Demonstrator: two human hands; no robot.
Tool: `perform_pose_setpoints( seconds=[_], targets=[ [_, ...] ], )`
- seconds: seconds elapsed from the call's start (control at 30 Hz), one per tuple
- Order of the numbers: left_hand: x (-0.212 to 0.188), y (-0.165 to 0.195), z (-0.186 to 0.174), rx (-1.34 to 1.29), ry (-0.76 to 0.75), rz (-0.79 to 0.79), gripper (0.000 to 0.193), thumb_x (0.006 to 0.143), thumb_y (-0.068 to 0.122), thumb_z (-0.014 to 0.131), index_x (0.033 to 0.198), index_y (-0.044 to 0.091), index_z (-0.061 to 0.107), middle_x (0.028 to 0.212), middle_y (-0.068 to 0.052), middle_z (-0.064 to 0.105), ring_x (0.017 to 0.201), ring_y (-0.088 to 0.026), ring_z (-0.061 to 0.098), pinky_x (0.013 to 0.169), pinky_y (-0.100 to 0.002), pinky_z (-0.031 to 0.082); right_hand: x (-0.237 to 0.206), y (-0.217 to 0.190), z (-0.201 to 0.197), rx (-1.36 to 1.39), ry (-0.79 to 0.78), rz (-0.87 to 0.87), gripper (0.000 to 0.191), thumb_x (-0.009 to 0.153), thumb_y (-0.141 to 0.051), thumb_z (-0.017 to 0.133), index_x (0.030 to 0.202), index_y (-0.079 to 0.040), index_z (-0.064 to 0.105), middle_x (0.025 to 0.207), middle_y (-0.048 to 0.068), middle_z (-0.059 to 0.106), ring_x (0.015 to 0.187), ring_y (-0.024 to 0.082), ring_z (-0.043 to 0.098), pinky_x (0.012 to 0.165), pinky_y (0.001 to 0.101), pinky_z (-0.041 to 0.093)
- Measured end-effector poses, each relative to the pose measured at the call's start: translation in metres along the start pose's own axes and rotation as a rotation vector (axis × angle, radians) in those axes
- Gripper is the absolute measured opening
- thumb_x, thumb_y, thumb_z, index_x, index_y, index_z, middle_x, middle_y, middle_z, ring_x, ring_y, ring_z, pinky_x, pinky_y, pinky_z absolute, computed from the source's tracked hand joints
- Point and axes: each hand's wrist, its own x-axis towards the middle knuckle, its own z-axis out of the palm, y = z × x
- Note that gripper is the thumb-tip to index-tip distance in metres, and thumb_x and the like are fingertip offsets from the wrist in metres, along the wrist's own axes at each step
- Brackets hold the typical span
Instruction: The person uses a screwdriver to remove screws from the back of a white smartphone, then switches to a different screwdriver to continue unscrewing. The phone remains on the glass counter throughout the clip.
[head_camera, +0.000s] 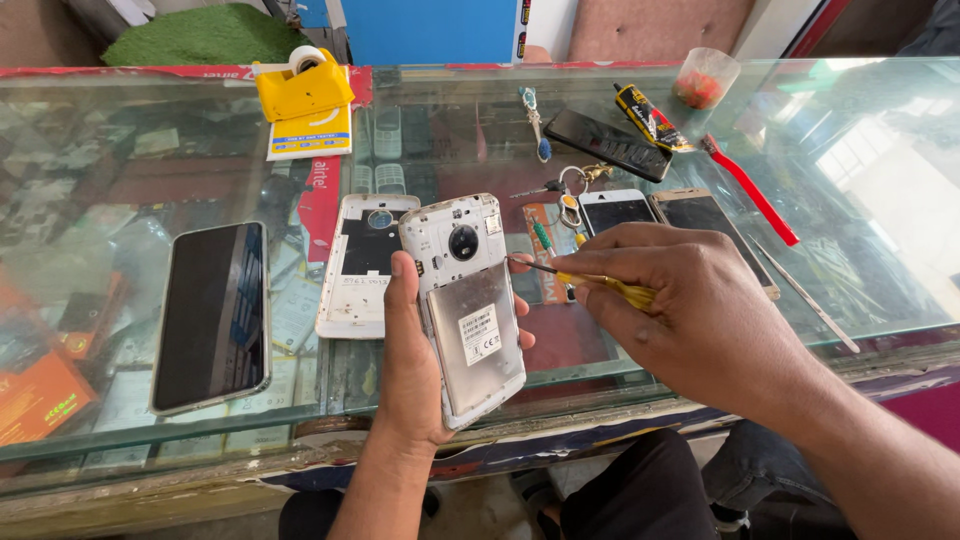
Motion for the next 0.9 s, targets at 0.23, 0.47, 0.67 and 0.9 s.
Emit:
perform_pose_setpoints(
  seconds=[0.23,0.47,0.67,0.9],
  targets=[
    [0.001,-0.002,-0.002,0.022,0.009,0.004,0.092,0.090,0.080,0.040,0.130,0.002,0.066,0.091,-0.015,0.070,0.072,-0.022,0.072,0.061,-0.036,0.061,0.006,-0.014,-0.006,-0.067,-0.019,-0.076,0.032,0.086,-0.013,0.068,0.116,-0.014,0.081,0.094,0.005,0.080,0.067,0.018,0.076,0.063,0.0346,0.059],
    [0.001,0.001,0.003,0.057,0.020,0.004,0.090,0.087,0.079,0.040,0.130,0.004,0.065,0.099,-0.015,0.073,0.071,-0.021,0.071,0.059,-0.036,0.061,0.033,-0.042,-0.031,-0.452,-0.345,0.237,0.022,0.095,-0.030,0.064,0.101,-0.019,0.082,0.067,0.008,0.073,0.061,0.025,0.071,0.067,0.0398,0.055],
    [0.003,0.004,0.007,0.084,0.031,0.027,0.090,0.087,0.080,0.040,0.130,0.005,0.065,0.102,-0.014,0.073,0.068,-0.020,0.070,0.054,-0.035,0.060,0.054,-0.046,-0.028,-0.564,-0.261,-0.111,0.028,0.089,-0.027,0.065,0.072,-0.009,0.078,0.066,0.012,0.071,0.065,0.033,0.068,0.066,0.0489,0.051],
    [0.005,0.003,0.004,0.093,0.043,-0.002,0.093,0.087,0.082,0.039,0.128,0.004,0.069,0.091,-0.013,0.071,0.068,-0.021,0.072,0.054,-0.034,0.060,0.045,-0.029,-0.014,-0.583,0.026,-0.621,0.022,0.076,-0.015,0.062,0.092,-0.015,0.077,0.096,0.007,0.076,0.081,0.030,0.073,0.047,0.0470,0.046]
  ],
)
